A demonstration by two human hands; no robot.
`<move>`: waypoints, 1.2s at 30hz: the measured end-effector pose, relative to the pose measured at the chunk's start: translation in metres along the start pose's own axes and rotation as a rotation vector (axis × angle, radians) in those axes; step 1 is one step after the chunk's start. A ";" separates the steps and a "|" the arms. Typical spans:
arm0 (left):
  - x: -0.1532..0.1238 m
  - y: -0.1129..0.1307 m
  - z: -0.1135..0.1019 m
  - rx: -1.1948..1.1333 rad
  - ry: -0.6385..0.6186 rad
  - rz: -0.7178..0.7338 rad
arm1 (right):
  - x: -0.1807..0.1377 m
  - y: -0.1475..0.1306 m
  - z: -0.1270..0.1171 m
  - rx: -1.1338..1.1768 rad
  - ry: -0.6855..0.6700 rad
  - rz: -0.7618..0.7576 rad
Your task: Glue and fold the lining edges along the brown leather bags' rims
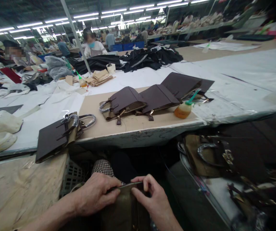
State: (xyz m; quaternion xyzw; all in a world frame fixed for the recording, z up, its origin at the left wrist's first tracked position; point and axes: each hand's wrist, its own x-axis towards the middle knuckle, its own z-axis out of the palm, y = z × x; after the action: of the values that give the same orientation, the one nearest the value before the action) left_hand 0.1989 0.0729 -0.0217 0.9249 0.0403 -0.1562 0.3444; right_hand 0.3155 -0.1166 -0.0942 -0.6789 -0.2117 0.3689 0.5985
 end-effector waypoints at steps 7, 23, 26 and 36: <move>-0.003 0.003 -0.002 0.038 0.012 0.000 | 0.011 -0.013 -0.016 0.133 -0.304 0.176; -0.033 -0.023 -0.024 -0.322 0.072 -0.096 | 0.020 -0.001 -0.013 -0.009 -0.390 0.187; -0.050 -0.036 -0.027 -0.387 0.167 -0.187 | 0.022 -0.005 -0.021 -0.010 -0.415 0.191; -0.067 -0.048 -0.017 -0.435 0.218 -0.279 | 0.022 -0.020 -0.035 -0.197 -0.144 0.064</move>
State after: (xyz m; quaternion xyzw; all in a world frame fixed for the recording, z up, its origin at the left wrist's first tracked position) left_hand 0.1314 0.1229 -0.0183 0.8261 0.2365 -0.0895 0.5037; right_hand 0.3585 -0.1195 -0.0796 -0.7126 -0.2674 0.4130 0.5001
